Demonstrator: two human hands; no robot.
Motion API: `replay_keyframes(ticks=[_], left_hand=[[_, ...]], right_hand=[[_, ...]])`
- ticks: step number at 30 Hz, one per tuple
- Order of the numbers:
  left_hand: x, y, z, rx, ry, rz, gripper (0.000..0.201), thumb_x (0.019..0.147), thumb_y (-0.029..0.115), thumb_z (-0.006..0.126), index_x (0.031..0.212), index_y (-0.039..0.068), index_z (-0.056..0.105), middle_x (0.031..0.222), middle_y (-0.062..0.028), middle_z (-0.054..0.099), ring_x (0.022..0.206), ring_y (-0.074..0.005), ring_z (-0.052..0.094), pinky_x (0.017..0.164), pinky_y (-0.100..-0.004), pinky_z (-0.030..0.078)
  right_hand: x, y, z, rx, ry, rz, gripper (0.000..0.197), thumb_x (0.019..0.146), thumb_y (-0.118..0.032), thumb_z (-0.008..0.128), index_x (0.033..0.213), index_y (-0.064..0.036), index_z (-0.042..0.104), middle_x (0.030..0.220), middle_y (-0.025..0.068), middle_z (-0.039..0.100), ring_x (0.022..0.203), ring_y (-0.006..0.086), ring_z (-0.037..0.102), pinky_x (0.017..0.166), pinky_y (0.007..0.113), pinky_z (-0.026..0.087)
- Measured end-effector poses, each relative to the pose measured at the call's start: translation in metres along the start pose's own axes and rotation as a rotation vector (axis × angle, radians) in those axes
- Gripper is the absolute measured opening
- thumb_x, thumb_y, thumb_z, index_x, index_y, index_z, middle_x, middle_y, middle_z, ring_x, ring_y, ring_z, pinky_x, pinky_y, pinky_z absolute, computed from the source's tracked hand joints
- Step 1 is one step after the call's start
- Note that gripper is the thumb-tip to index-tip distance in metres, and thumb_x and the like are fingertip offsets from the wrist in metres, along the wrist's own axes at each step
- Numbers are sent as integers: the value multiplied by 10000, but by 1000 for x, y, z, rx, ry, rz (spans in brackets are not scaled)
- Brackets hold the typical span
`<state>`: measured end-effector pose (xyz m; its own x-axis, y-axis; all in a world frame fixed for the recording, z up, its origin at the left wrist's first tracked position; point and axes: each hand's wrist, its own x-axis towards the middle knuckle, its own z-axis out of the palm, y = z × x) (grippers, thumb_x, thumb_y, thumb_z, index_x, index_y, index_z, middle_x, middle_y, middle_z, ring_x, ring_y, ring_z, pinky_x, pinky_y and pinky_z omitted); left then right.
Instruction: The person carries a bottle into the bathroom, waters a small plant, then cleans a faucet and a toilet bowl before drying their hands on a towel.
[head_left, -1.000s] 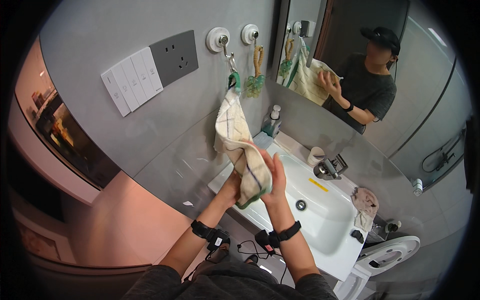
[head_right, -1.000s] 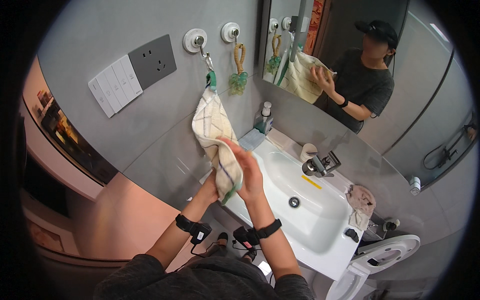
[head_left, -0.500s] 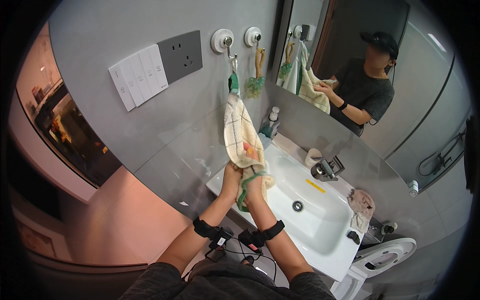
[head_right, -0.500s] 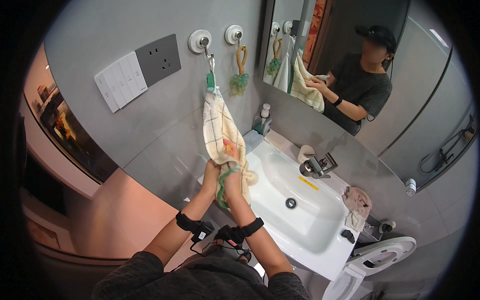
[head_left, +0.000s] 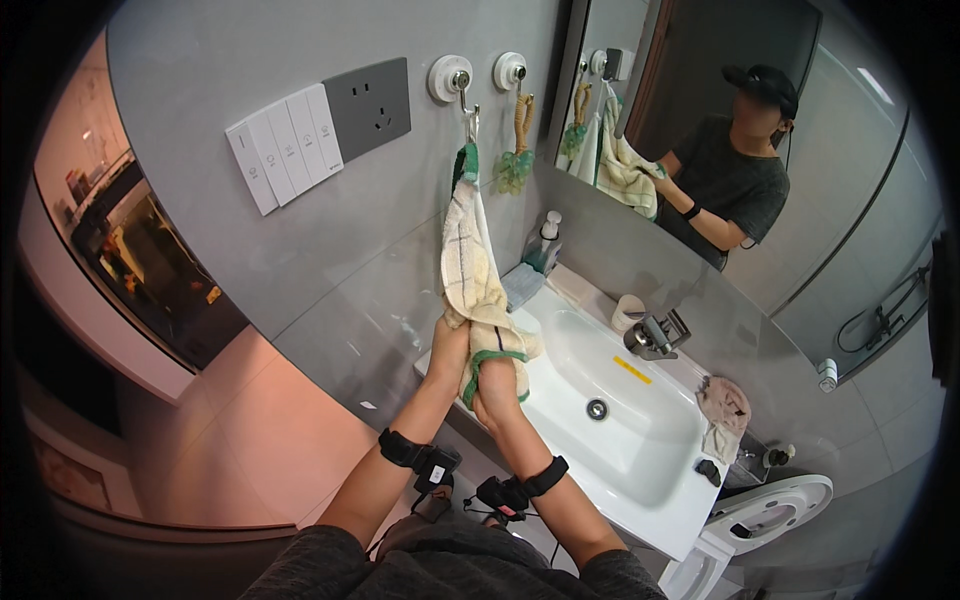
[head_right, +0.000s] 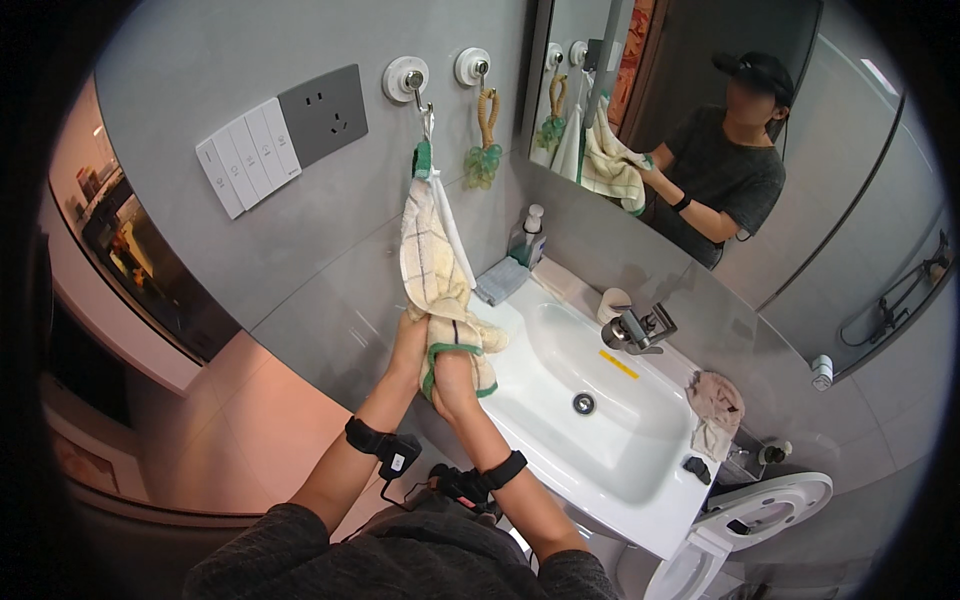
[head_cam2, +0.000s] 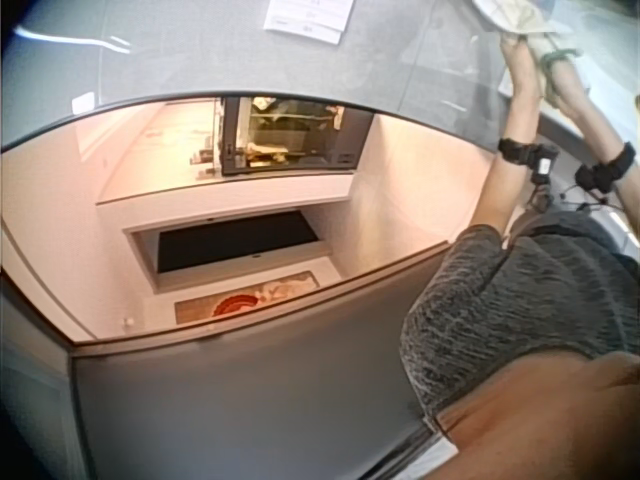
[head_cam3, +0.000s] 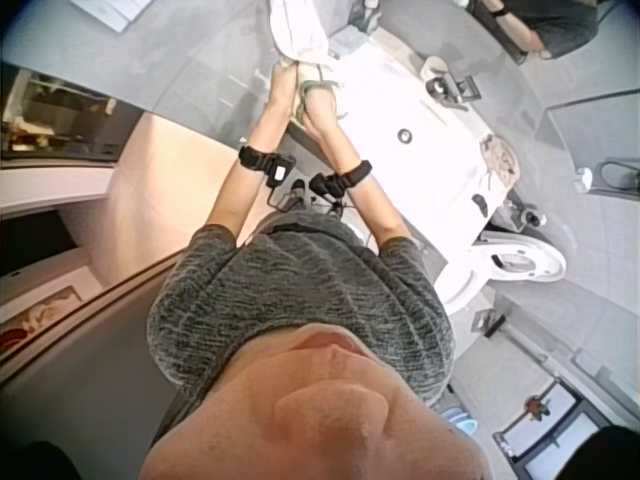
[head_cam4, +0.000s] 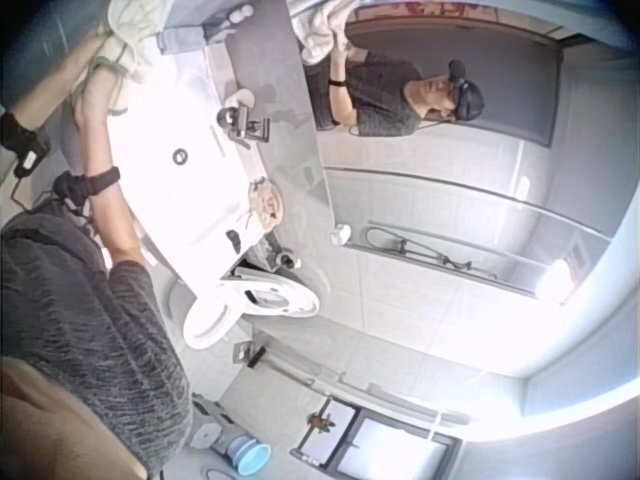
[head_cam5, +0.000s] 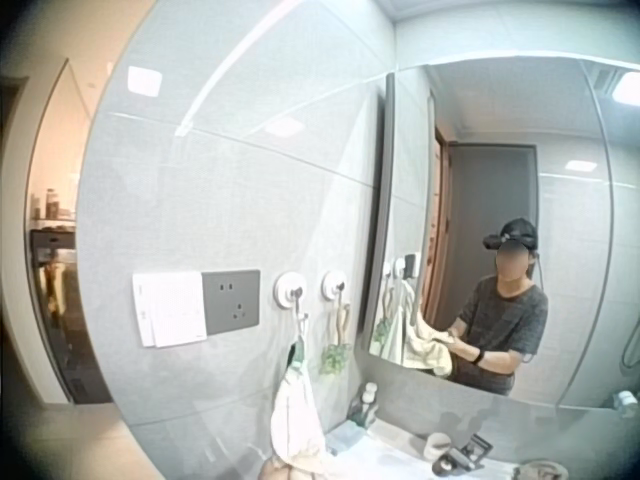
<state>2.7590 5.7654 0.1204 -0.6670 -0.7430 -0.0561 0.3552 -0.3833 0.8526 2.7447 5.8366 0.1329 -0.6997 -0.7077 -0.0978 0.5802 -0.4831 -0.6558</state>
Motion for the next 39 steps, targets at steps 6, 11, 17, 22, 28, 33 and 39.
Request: replay_keyframes(ticks=[6, 11, 17, 22, 28, 33, 39], left_hand=[[0, -6, -4, 105, 61, 65, 341, 923, 181, 555, 1198, -20, 533, 1099, -73, 606, 939, -148, 580, 817, -280, 470], [-9, 1, 5, 109, 49, 159, 305, 955, 204, 457, 1185, 18, 533, 1009, -36, 600, 862, -128, 585, 746, -276, 482], [-19, 10, 15, -108, 88, -22, 325, 972, 284, 394, 1144, 52, 543, 1003, -44, 604, 878, -149, 599, 750, -284, 495], [-4, -10, -16, 1, 44, 37, 337, 975, 322, 375, 1118, 70, 546, 1004, -56, 607, 881, -162, 609, 744, -294, 515], [-11, 5, -21, 85, 33, -108, 401, 950, 275, 462, 1264, 27, 450, 1114, -93, 577, 955, -170, 599, 768, -288, 517], [-25, -26, -24, 522, -63, 159, 708, 850, 256, 635, 1413, 21, 277, 1335, -152, 439, 1213, -235, 435, 1000, -322, 361], [-38, -5, -40, 132, 174, 242, 410, 986, 275, 465, 1270, -20, 449, 1225, -130, 530, 1100, -205, 520, 993, -315, 364]], right_hand=[[-4, 4, -5, -588, -44, -198, 411, 976, -183, 401, 1334, 19, 387, 1306, 140, 473, 1146, 227, 486, 956, 297, 395], [-6, -8, -4, -977, -43, 43, 403, 879, -40, 375, 1256, 84, 442, 1266, 263, 493, 1206, 361, 450, 1014, 372, 342], [3, 9, -22, -1030, -99, -567, 344, 845, -45, 402, 1123, 103, 539, 1052, 257, 607, 930, 325, 599, 771, 383, 473], [-13, -10, -6, -1183, -105, -423, 253, 825, -56, 467, 958, 122, 588, 811, 247, 626, 688, 329, 609, 655, 400, 465], [-10, -12, -44, -492, -73, -26, 273, 850, -33, 522, 1101, 42, 599, 1040, 135, 647, 866, 183, 628, 755, 333, 527], [6, 18, -86, -125, -120, 231, 637, 869, -181, 648, 1405, -37, 334, 1372, 116, 446, 1211, 225, 482, 1005, 340, 421], [11, 7, -94, -489, -511, 297, 666, 884, -221, 625, 1423, -15, 293, 1408, 138, 405, 1239, 233, 462, 1046, 371, 382]])
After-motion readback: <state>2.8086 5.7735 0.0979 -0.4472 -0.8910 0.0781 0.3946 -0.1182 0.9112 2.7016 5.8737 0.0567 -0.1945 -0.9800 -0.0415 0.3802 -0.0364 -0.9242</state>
